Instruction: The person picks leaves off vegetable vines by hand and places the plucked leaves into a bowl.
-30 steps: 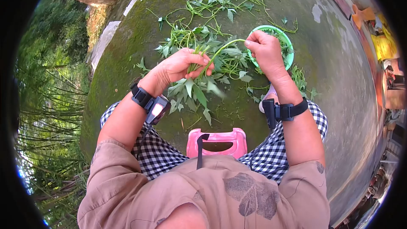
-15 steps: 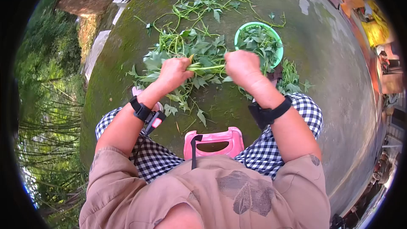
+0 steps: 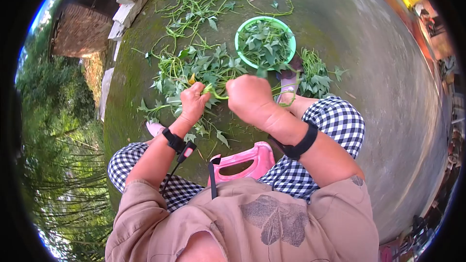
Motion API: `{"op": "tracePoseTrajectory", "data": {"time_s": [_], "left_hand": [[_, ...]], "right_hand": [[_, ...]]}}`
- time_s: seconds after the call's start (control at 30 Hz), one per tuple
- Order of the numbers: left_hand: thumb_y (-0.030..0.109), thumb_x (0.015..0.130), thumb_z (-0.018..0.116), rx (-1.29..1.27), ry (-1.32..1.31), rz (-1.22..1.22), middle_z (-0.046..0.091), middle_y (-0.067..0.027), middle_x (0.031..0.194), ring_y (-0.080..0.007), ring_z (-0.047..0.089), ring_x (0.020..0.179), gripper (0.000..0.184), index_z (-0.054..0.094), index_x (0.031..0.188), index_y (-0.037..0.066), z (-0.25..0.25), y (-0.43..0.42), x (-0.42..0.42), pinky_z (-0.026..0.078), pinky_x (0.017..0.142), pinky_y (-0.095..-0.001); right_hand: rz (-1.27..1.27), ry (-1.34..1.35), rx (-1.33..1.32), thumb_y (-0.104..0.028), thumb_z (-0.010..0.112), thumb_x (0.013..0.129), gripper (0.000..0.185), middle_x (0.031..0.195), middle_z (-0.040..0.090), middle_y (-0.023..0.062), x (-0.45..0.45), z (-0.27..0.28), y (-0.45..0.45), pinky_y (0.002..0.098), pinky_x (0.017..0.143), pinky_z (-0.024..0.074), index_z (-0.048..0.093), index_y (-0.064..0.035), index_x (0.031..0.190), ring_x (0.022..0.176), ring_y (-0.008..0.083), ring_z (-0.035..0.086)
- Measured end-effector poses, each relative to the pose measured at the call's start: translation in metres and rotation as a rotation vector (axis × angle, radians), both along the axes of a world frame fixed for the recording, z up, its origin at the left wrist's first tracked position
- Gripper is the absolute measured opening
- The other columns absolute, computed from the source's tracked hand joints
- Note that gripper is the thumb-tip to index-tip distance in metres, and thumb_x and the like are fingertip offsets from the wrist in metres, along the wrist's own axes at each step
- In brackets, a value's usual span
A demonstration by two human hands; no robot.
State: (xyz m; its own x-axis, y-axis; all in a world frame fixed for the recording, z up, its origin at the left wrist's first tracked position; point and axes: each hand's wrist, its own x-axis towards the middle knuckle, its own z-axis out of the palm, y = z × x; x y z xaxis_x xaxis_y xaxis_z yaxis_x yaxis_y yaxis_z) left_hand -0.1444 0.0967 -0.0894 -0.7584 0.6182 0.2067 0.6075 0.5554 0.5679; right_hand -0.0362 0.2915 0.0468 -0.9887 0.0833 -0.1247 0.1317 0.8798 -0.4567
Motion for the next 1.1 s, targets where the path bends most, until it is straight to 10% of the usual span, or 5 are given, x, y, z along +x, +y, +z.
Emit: {"op": "tracePoseTrajectory", "data": {"time_s": [0.1, 0.2, 0.5, 0.77, 1.1], "left_hand": [[0.017, 0.073, 0.067, 0.114, -0.369, 0.360, 0.057, -0.0118, 0.062, -0.0252, 0.055, 0.058, 0.012, 0.065, 0.077, 0.006, -0.036, -0.010, -0.030, 0.043, 0.055, -0.0365], [0.009, 0.078, 0.063, 0.143, -0.280, 0.186, 0.055, -0.0018, 0.061, -0.0136, 0.050, 0.054, 0.011, 0.071, 0.083, 0.006, -0.065, -0.016, -0.056, 0.037, 0.049, -0.0304], [0.002, 0.077, 0.072, 0.447, -1.191, 0.263, 0.054, -0.0005, 0.071, -0.0094, 0.036, 0.047, 0.054, 0.056, 0.128, -0.001, -0.005, 0.214, -0.071, 0.027, 0.042, -0.0277], [0.012, 0.090, 0.060, 0.452, -1.131, 0.320, 0.070, -0.0109, 0.087, -0.0111, 0.058, 0.054, 0.015, 0.067, 0.094, 0.000, -0.006, 0.210, -0.073, 0.028, 0.036, -0.0229], [0.019, 0.088, 0.067, 0.283, -0.919, 0.115, 0.064, 0.0025, 0.068, -0.0017, 0.040, 0.051, 0.015, 0.074, 0.095, 0.007, 0.104, 0.058, -0.010, 0.030, 0.046, -0.0202]], "right_hand": [[0.176, 0.581, 0.089, -0.010, 0.062, 0.071, 0.006, 0.059, 0.055, 0.0137, 0.017, 0.035, 0.080, 0.0393, 0.055, 0.0495, 0.063, -0.0063, 0.066, 0.058, 0.0298, 0.060], [-0.742, 0.393, -0.650, -0.006, 0.069, 0.077, 0.010, 0.053, 0.050, -0.0037, 0.028, 0.053, 0.132, 0.0226, 0.043, 0.0342, 0.063, -0.0011, 0.070, 0.045, 0.0051, 0.044], [-0.899, 0.554, -0.900, -0.010, 0.069, 0.081, 0.011, 0.054, 0.052, -0.0007, 0.023, 0.064, 0.146, 0.0216, 0.045, 0.0314, 0.064, -0.0016, 0.076, 0.046, 0.0077, 0.047], [-0.914, 0.491, -1.026, -0.010, 0.066, 0.083, 0.009, 0.060, 0.057, 0.0021, 0.019, 0.056, 0.153, 0.0233, 0.049, 0.0362, 0.063, -0.0016, 0.082, 0.051, 0.0115, 0.055], [-0.793, 0.381, -1.653, -0.014, 0.057, 0.095, 0.016, 0.067, 0.055, 0.0062, -0.006, 0.040, 0.138, 0.0252, 0.053, 0.0445, 0.056, 0.0017, 0.096, 0.064, 0.0248, 0.060]]}}
